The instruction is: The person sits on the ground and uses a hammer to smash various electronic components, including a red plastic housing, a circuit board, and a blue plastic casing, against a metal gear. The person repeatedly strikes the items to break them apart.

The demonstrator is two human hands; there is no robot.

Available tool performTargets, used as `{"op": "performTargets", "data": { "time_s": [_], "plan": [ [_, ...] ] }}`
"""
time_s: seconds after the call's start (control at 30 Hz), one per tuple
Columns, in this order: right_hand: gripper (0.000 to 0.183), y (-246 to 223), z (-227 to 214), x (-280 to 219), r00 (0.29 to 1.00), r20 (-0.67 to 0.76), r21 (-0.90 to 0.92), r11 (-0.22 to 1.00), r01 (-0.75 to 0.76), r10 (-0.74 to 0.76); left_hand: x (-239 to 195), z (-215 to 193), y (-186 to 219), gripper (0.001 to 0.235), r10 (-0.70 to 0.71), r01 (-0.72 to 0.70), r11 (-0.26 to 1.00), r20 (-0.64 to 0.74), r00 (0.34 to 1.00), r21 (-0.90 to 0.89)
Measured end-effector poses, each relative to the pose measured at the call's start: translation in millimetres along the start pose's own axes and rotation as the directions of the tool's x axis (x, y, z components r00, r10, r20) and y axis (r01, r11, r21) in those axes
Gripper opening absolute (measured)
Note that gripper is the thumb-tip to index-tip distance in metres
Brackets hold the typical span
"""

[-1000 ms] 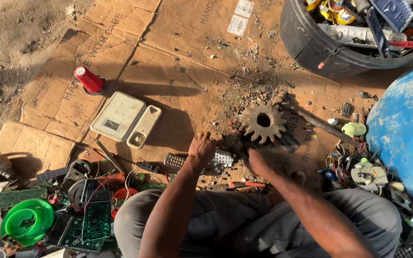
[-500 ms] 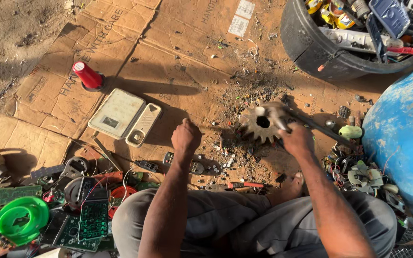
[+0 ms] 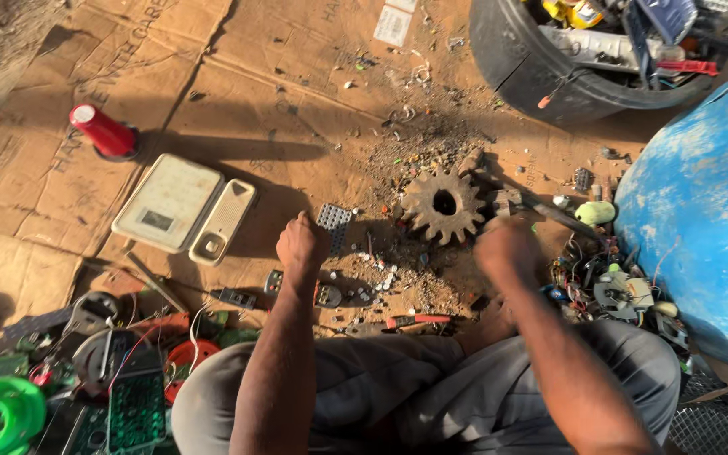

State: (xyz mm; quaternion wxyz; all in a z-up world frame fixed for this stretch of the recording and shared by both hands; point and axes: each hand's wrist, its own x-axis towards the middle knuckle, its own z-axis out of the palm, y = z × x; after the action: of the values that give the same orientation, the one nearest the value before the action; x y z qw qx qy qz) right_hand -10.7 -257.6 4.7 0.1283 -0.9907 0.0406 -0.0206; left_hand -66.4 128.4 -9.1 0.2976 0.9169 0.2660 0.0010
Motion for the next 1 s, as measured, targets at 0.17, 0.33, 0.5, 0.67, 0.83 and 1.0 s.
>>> {"op": "performTargets", "data": {
  "time_s": [0.17,0.33,0.5,0.67,0.83,1.0],
  "plan": [
    [0.072,-67,52,-73,0.921,0.331,0.134,0.976,0.170,-0.206,-4,-3,8,0.031,-0.009,0.005,0.999,0.086,0.996,0.039],
    [0.083,-122,64,-116,0.841,0.408,0.203,0.934,0.295,-0.355,-8,-15,16,0.031,-0.002,0.001,1.000,0.092,0.996,0.012],
    [0.089,-135,48,-98,0.914,0.356,0.114,0.980,0.163,-0.193,-9,-18,24,0.029,-0.034,0.026,0.999,0.173,0.984,0.048],
    [0.089,-148,68,-116,0.924,0.189,0.129,0.941,0.312,-0.332,-6,-6,23,0.029,0.003,-0.012,0.999,0.205,0.979,0.042],
    [0.073,-158,109,-68,0.841,-0.007,0.414,0.764,0.494,-0.540,-4,26,2,0.043,0.178,-0.183,0.979,0.056,0.982,0.093],
    [0.055,-170,130,12,0.758,-0.103,0.069,0.756,0.651,-0.644,6,46,-15,0.038,0.162,-0.173,0.978,0.099,0.982,0.115]
  ]
}}
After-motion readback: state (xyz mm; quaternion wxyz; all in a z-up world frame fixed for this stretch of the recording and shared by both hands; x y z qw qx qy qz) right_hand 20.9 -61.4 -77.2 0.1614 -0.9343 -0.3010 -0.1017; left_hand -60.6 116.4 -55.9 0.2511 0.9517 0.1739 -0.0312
